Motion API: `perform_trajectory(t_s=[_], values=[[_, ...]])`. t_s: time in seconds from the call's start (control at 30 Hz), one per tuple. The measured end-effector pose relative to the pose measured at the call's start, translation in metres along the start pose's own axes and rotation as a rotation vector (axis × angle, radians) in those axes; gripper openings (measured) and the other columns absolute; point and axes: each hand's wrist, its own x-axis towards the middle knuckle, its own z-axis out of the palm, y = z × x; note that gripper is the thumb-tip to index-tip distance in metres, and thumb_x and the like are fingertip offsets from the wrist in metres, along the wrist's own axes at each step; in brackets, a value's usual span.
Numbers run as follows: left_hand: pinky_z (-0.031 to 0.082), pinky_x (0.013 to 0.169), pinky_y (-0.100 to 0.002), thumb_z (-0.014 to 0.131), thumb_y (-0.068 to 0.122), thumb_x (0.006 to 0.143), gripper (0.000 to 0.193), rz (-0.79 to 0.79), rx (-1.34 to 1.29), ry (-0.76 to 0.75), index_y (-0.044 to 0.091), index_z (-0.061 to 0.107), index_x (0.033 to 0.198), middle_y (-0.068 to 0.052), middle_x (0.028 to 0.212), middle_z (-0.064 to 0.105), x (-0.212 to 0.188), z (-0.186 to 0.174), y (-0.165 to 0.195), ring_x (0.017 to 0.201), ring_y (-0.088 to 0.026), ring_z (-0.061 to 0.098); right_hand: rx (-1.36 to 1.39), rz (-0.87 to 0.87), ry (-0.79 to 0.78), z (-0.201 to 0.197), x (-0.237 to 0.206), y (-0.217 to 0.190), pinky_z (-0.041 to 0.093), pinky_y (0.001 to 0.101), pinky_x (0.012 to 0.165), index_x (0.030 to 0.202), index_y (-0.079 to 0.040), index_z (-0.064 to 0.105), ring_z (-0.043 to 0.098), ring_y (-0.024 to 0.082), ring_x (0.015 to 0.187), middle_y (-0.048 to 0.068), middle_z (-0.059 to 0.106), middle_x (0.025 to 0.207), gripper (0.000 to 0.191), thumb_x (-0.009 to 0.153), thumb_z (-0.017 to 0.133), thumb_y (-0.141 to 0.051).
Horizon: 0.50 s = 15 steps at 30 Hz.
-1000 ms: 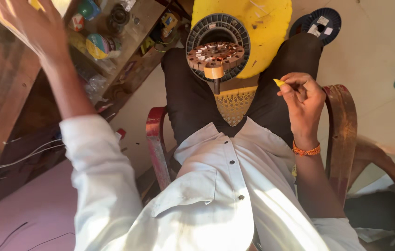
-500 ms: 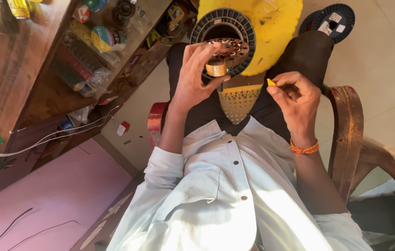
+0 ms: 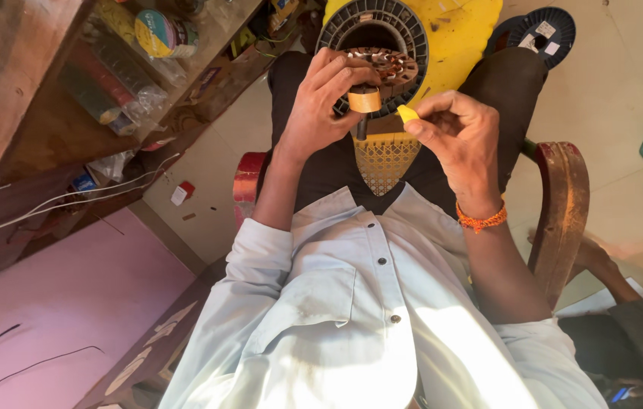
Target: The person sits with a motor stator on their lap and uses yellow electrical tape to wrap and secure the copper windings. They repeatedly cut tape with scissors, apply it to the windings, and press it down to ensure adhesion.
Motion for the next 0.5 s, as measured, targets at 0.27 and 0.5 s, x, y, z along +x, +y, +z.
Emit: perform_trajectory(t_s=[0.27, 0.5], values=[[0.051, 0.102, -0.041, 0.088, 0.0, 0.072, 0.056, 0.047, -0.029, 0.014, 0.008, 0.065, 0.122, -0.004, 0.125, 0.065, -0.003, -0.004, -0.014, 0.115, -0.029, 0.058, -0.085, 0.068, -0.02, 0.016, 0.02, -0.012, 0.05, 0.0182, 0.074, 0.099, 0.001, 0.07, 0.062, 0.002, 0.079, -0.001, 0.07, 0.087, 0.023, 0.098, 0.077, -0.02], [0.052, 0.1, -0.041, 0.09, 0.004, 0.072, 0.055, 0.055, -0.005, 0.046, 0.008, 0.066, 0.122, -0.004, 0.125, 0.066, -0.003, -0.006, -0.018, 0.114, -0.03, 0.059, -0.149, 0.138, -0.115, 0.018, 0.04, -0.023, 0.049, 0.018, 0.072, 0.099, 0.002, 0.07, 0.062, 0.003, 0.08, 0.0, 0.069, 0.088, 0.02, 0.097, 0.074, -0.018]])
